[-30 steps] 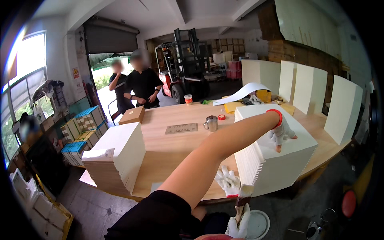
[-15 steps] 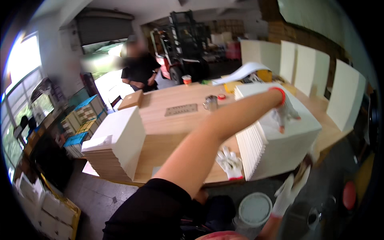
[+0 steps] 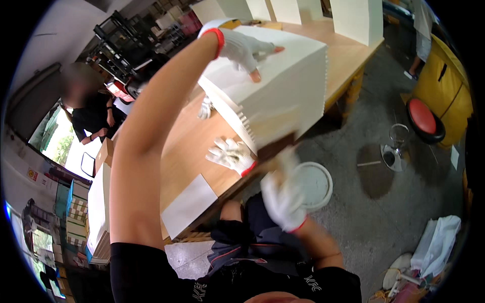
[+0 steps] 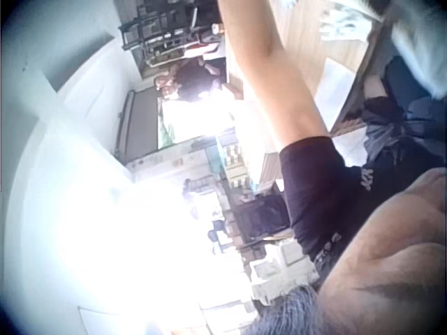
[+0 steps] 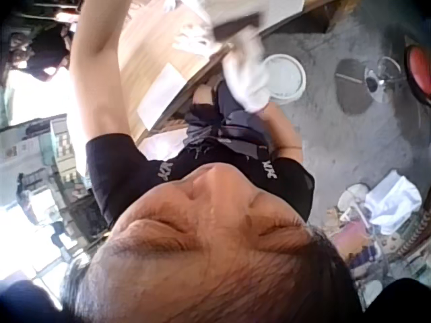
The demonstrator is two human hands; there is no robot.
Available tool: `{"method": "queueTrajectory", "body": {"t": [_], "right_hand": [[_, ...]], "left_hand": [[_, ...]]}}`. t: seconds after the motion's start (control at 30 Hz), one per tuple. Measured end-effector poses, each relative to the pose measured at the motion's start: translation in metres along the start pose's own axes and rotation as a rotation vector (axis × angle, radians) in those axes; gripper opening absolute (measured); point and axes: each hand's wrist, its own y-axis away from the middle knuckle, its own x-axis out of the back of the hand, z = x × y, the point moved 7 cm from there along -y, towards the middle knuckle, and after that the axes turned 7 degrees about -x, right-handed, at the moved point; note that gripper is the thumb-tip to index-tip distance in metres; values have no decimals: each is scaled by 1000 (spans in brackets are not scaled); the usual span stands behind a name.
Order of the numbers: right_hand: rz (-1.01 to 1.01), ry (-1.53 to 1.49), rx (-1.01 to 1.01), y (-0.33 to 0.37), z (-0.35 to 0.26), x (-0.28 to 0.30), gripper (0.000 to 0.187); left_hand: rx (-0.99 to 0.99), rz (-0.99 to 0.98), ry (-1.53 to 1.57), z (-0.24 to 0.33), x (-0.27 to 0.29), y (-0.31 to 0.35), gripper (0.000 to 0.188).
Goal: The person assembles notebooks by placing a white cover sheet over a stack of paper and aligning it. They then use a brush to apply adhesive to the spine of the stack, securing the cover. The process is repeated for multiple units, with the person handling the paper stacks and covers by hand.
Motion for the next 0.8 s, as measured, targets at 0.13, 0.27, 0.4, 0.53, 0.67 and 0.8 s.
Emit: {"method": "queueTrajectory", "body": {"t": [0.13, 0.27, 0.4, 0.53, 0.67, 0.8], "right_hand": [[-59, -471, -725, -71, 83, 23, 68], [-309, -84, -474, 21, 46, -56, 73], [-336, -165, 134, 65, -11, -34, 61], [-12, 129, 103, -21, 15, -13, 55], [80, 45, 98, -3, 54, -45, 63], [-87, 33, 164, 23, 63, -21, 60]], "left_hand": [[87, -66, -15, 20, 3, -2, 112], [100, -21, -64, 16, 1, -5, 113], [54, 31, -85, 2, 5, -4, 117], [87, -24, 33, 8, -5, -3, 123], [75, 30, 22, 23, 10, -1, 121], [104, 39, 64, 21, 4, 0, 121]]}}
